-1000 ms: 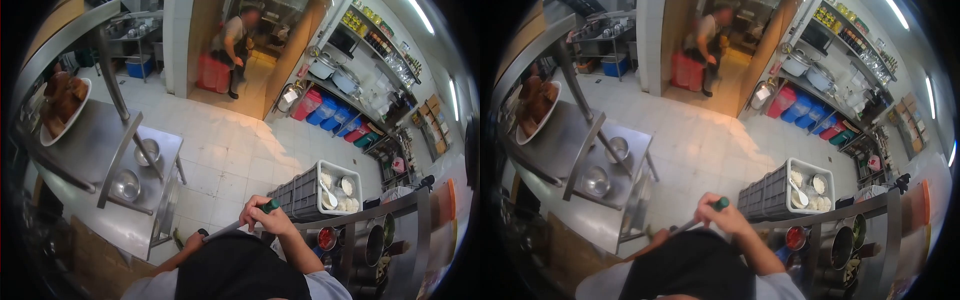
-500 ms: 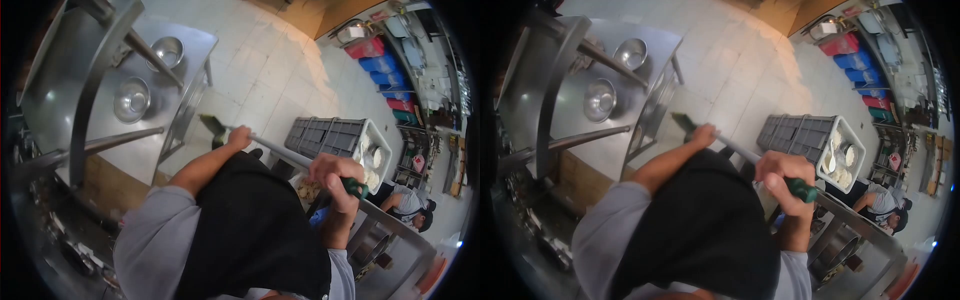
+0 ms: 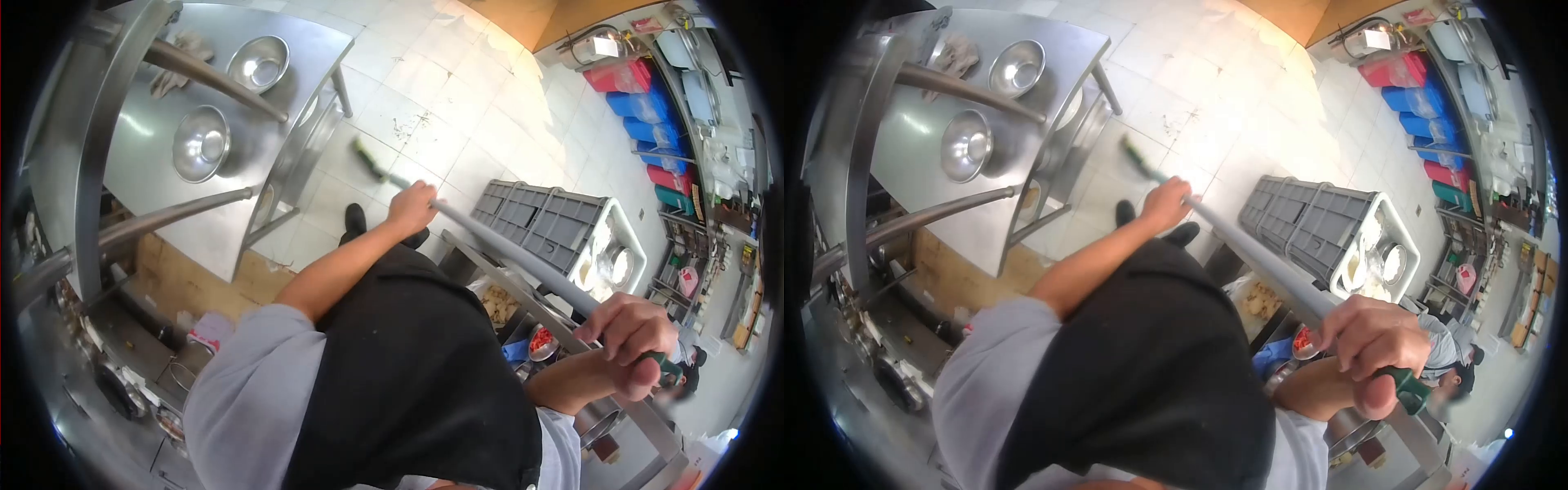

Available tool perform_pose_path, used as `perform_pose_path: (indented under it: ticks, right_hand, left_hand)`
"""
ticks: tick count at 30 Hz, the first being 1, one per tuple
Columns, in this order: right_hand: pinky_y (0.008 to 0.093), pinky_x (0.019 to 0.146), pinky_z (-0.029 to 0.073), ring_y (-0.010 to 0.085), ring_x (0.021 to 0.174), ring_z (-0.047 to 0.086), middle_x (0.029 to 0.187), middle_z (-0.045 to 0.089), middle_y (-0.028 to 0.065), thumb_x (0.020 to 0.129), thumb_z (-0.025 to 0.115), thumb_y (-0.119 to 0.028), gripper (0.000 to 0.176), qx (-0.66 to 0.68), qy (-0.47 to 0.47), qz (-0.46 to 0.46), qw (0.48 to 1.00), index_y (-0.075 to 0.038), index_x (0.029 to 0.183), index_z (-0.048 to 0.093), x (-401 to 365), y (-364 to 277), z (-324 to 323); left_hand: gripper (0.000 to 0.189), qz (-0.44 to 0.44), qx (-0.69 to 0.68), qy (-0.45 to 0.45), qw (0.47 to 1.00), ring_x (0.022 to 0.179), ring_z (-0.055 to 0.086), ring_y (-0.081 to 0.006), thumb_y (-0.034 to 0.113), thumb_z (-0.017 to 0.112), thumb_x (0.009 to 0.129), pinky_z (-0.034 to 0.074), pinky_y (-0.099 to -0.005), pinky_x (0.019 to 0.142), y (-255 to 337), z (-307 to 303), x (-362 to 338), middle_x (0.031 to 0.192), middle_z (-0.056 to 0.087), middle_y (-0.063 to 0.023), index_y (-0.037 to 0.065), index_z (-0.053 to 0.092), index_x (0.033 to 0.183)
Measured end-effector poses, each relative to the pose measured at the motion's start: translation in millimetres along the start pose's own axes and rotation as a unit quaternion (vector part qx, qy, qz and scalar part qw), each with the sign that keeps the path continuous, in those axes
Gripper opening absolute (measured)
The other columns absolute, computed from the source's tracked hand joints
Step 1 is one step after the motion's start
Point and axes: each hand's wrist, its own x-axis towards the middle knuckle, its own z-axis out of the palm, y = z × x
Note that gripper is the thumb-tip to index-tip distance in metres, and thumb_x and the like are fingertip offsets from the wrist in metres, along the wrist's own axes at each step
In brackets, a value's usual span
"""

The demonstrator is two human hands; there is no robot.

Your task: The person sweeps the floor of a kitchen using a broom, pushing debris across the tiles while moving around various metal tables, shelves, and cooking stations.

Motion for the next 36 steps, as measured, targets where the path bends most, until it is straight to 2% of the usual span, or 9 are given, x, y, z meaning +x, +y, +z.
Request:
perform_pose_path:
  ticks: [5, 8, 16, 20, 23, 28, 30, 34, 36]
  right_hand:
    - [0.0390, 0.061, 0.055, 0.0271, 0.064, 0.064, 0.068, 0.058, 0.0091, 0.107, 0.061, -0.031, 0.045, 0.093, 0.002, 0.079, 0.993, -0.005, 0.072, 0.053, 13.7, 88.4, -6.6]
    - [0.0388, 0.068, 0.054, 0.0277, 0.071, 0.065, 0.073, 0.059, 0.0108, 0.111, 0.055, -0.024, 0.041, 0.077, 0.060, 0.132, 0.986, -0.002, 0.076, 0.054, 23.4, 125.7, 32.1]
    - [0.0401, 0.063, 0.055, 0.0285, 0.078, 0.064, 0.075, 0.056, 0.0114, 0.112, 0.055, -0.030, 0.043, -0.018, 0.138, 0.027, 0.990, -0.003, 0.079, 0.051, 21.9, 118.3, 8.8]
    - [0.0384, 0.059, 0.057, 0.0263, 0.064, 0.061, 0.067, 0.054, 0.0083, 0.108, 0.059, -0.029, 0.042, -0.050, 0.053, -0.013, 0.997, -0.005, 0.075, 0.050, 24.0, 65.2, -56.3]
    - [0.0359, 0.050, 0.054, 0.0259, 0.051, 0.061, 0.057, 0.055, 0.0061, 0.095, 0.068, -0.027, 0.039, 0.013, -0.123, -0.028, 0.992, -0.007, 0.067, 0.050, 36.0, 16.3, -120.9]
    - [0.0373, 0.053, 0.051, 0.0288, 0.054, 0.064, 0.057, 0.057, 0.0090, 0.089, 0.078, -0.027, 0.044, 0.031, -0.217, 0.028, 0.975, -0.002, 0.061, 0.055, 80.7, 52.9, -105.9]
    - [0.0400, 0.057, 0.050, 0.0315, 0.060, 0.065, 0.060, 0.055, 0.0108, 0.093, 0.080, -0.025, 0.045, -0.006, -0.283, 0.048, 0.958, -0.003, 0.063, 0.055, 97.7, 62.3, -83.8]
    - [0.0408, 0.061, 0.054, 0.0329, 0.063, 0.065, 0.060, 0.053, 0.0080, 0.094, 0.082, -0.020, 0.047, -0.037, -0.250, 0.009, 0.967, -0.006, 0.060, 0.052, 110.0, 78.9, -55.0]
    - [0.0409, 0.063, 0.055, 0.0327, 0.062, 0.064, 0.060, 0.053, 0.0078, 0.094, 0.082, -0.020, 0.048, -0.050, -0.238, 0.015, 0.970, -0.006, 0.059, 0.052, 120.0, 81.9, -48.2]
  left_hand:
    - [0.026, -0.134, 0.092, -0.027, 0.986, 0.103, 0.068, -0.0390, 0.036, 0.071, 0.097, 0.055, -0.0521, 0.088, -80.5, 9.6, -69.8, 0.110, 0.069, -0.0147, 0.011, 0.072, 0.098]
    - [0.025, -0.189, 0.115, -0.018, 0.975, 0.105, 0.068, -0.0400, 0.033, 0.071, 0.097, 0.055, -0.0524, 0.089, -141.4, 19.8, -44.9, 0.110, 0.069, -0.0165, 0.009, 0.072, 0.094]
    - [0.028, -0.051, 0.022, 0.077, 0.996, 0.102, 0.068, -0.0409, 0.035, 0.068, 0.100, 0.056, -0.0521, 0.087, -100.0, 43.8, 124.7, 0.110, 0.067, -0.0170, 0.008, 0.069, 0.095]
    - [0.027, -0.058, -0.006, 0.042, 0.997, 0.102, 0.068, -0.0408, 0.035, 0.070, 0.099, 0.056, -0.0535, 0.087, -9.6, 43.1, 110.5, 0.112, 0.067, -0.0169, 0.008, 0.069, 0.096]
    - [0.027, -0.002, 0.027, -0.046, 0.999, 0.110, 0.066, -0.0401, 0.033, 0.074, 0.095, 0.055, -0.0530, 0.090, 28.1, 70.1, 55.9, 0.115, 0.065, -0.0148, 0.012, 0.065, 0.110]
    - [0.021, 0.006, 0.089, -0.195, 0.977, 0.108, 0.068, -0.0365, 0.034, 0.073, 0.094, 0.056, -0.0523, 0.089, 23.4, 94.6, 57.9, 0.109, 0.069, -0.0130, 0.014, 0.073, 0.099]
    - [0.020, 0.015, 0.055, -0.056, 0.997, 0.100, 0.070, -0.0370, 0.035, 0.072, 0.096, 0.057, -0.0521, 0.085, -28.2, 123.8, 87.4, 0.105, 0.070, -0.0115, 0.016, 0.075, 0.097]
    - [0.029, 0.047, -0.006, 0.041, 0.998, 0.095, 0.067, -0.0386, 0.039, 0.072, 0.098, 0.054, -0.0511, 0.082, -44.5, 75.5, 159.3, 0.095, 0.066, -0.0121, 0.013, 0.071, 0.083]
    - [0.029, 0.043, 0.036, 0.012, 0.998, 0.094, 0.068, -0.0366, 0.038, 0.070, 0.100, 0.055, -0.0498, 0.080, -49.2, 51.2, 192.3, 0.101, 0.066, -0.0102, 0.013, 0.071, 0.086]
